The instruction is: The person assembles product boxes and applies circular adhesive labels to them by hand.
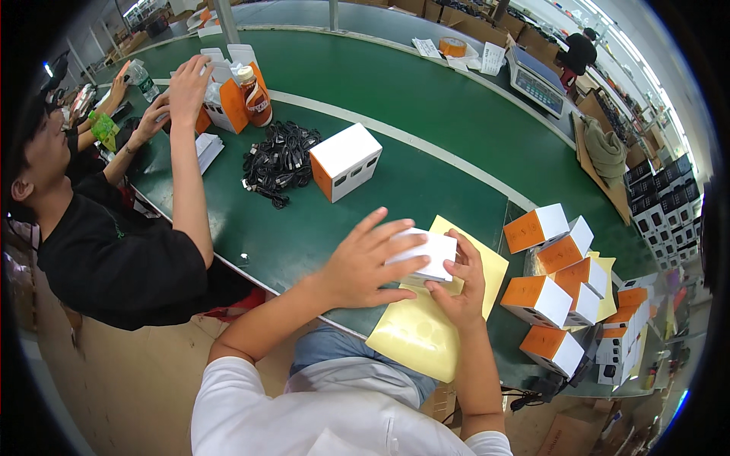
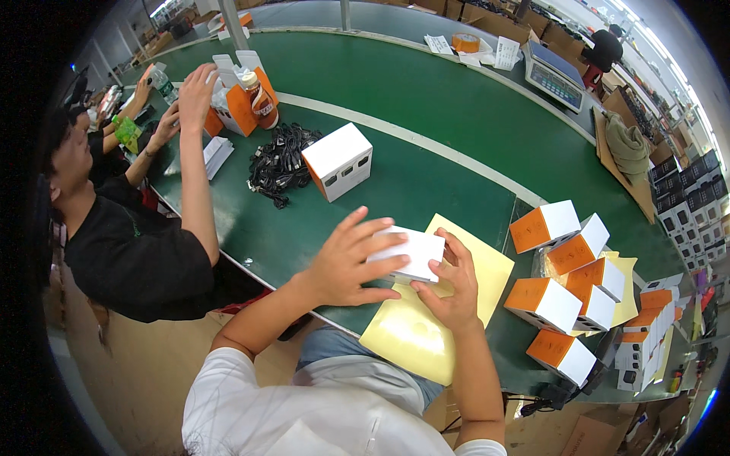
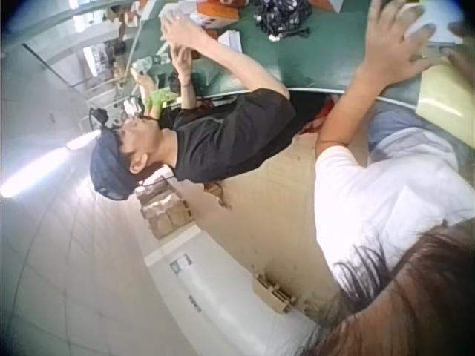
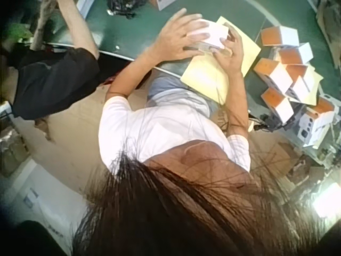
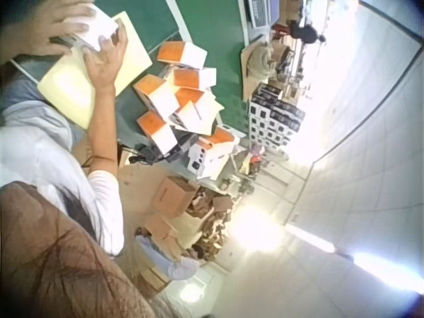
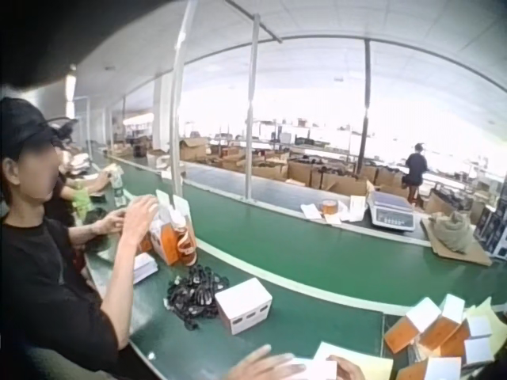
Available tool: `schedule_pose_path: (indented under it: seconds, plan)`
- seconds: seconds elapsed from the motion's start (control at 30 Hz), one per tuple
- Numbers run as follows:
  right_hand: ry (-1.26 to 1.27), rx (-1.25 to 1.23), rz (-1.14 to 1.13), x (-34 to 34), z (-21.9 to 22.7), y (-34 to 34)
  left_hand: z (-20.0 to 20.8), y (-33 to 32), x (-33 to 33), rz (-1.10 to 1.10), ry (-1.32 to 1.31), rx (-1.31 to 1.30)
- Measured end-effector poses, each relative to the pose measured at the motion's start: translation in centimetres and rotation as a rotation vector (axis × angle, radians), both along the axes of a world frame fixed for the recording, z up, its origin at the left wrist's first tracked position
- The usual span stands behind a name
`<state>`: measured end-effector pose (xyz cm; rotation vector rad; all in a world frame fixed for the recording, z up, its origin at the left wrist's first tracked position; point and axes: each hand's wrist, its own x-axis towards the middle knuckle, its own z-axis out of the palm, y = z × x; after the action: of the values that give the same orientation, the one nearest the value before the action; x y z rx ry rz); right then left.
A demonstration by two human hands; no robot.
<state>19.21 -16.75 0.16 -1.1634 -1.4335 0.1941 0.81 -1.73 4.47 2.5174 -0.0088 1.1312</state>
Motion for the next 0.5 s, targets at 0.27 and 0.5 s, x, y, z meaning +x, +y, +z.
schedule_pose_path:
  seconds: [0.27,0.5]
  plan:
    - [0.002,-0.122,0.028,0.5,1.2,-0.2,-1.3,1.3,0.8,-0.091,0.052,-0.001]
    - [-0.020,-0.155,-0.008,0.6,2.0,-0.6,-0.5,1.2,0.4,-0.110,0.098,-0.145]
